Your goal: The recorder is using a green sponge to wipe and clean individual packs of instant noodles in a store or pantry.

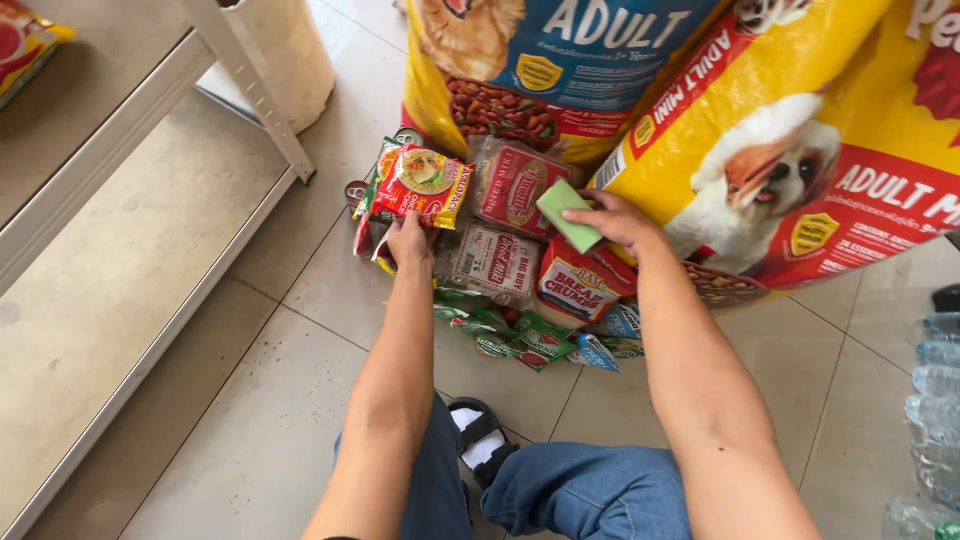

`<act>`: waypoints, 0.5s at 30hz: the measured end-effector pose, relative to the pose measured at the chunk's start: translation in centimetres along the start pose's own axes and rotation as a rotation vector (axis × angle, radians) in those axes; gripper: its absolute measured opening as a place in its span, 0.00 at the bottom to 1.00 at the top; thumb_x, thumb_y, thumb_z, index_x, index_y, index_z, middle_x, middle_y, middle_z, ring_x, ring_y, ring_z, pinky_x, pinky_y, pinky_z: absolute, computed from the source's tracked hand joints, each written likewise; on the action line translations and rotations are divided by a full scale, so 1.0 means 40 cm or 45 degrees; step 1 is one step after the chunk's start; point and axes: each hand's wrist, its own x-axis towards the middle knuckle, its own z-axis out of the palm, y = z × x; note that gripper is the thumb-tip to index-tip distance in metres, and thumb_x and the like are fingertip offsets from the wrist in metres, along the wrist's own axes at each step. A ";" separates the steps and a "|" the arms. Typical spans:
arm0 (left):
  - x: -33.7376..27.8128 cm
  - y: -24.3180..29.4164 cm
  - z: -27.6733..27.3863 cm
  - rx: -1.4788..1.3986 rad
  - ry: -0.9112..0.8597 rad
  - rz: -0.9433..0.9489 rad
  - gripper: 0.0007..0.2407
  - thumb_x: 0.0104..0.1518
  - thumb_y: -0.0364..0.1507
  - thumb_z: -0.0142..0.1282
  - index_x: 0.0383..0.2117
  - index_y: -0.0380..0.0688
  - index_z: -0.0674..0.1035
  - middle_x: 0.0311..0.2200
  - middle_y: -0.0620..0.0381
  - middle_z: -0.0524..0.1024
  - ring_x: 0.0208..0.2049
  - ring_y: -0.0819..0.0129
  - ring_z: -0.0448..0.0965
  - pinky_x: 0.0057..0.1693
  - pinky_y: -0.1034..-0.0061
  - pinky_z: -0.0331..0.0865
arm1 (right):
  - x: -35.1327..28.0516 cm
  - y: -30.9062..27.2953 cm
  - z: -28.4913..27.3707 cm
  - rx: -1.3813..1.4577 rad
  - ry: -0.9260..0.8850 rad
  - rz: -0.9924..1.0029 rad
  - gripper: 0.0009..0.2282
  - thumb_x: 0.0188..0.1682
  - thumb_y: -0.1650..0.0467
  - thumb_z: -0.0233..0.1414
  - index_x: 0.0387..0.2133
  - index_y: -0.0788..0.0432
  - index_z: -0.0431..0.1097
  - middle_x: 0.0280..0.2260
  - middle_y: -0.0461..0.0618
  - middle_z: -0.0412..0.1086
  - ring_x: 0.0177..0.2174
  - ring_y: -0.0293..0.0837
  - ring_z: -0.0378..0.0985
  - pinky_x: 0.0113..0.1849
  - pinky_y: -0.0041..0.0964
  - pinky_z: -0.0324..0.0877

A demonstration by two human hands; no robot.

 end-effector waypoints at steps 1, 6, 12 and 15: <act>-0.011 0.014 -0.003 -0.009 0.013 0.007 0.14 0.45 0.23 0.62 0.40 0.41 0.79 0.32 0.41 0.76 0.33 0.45 0.82 0.40 0.51 0.82 | 0.007 0.009 -0.005 -0.006 -0.015 -0.005 0.38 0.44 0.59 0.68 0.65 0.62 0.60 0.52 0.75 0.68 0.50 0.69 0.75 0.51 0.62 0.69; -0.008 0.030 -0.017 -0.226 -0.031 -0.096 0.26 0.45 0.21 0.65 0.52 0.39 0.68 0.39 0.38 0.73 0.38 0.42 0.81 0.44 0.42 0.80 | 0.038 0.056 -0.024 0.135 -0.007 -0.047 0.37 0.44 0.61 0.68 0.65 0.62 0.60 0.52 0.74 0.68 0.48 0.69 0.75 0.47 0.62 0.72; -0.126 0.088 0.017 0.022 -0.078 -0.003 0.39 0.46 0.33 0.77 0.62 0.31 0.63 0.55 0.37 0.68 0.53 0.47 0.76 0.48 0.49 0.80 | -0.013 0.004 -0.010 0.149 -0.006 -0.018 0.37 0.45 0.63 0.68 0.66 0.62 0.59 0.52 0.76 0.66 0.48 0.70 0.74 0.48 0.64 0.71; -0.067 0.048 0.004 0.333 -0.066 0.085 0.36 0.44 0.39 0.79 0.58 0.34 0.71 0.50 0.40 0.74 0.49 0.48 0.81 0.39 0.60 0.82 | -0.037 -0.012 0.005 0.134 -0.012 -0.027 0.37 0.45 0.63 0.67 0.66 0.63 0.58 0.53 0.77 0.66 0.49 0.71 0.74 0.49 0.66 0.71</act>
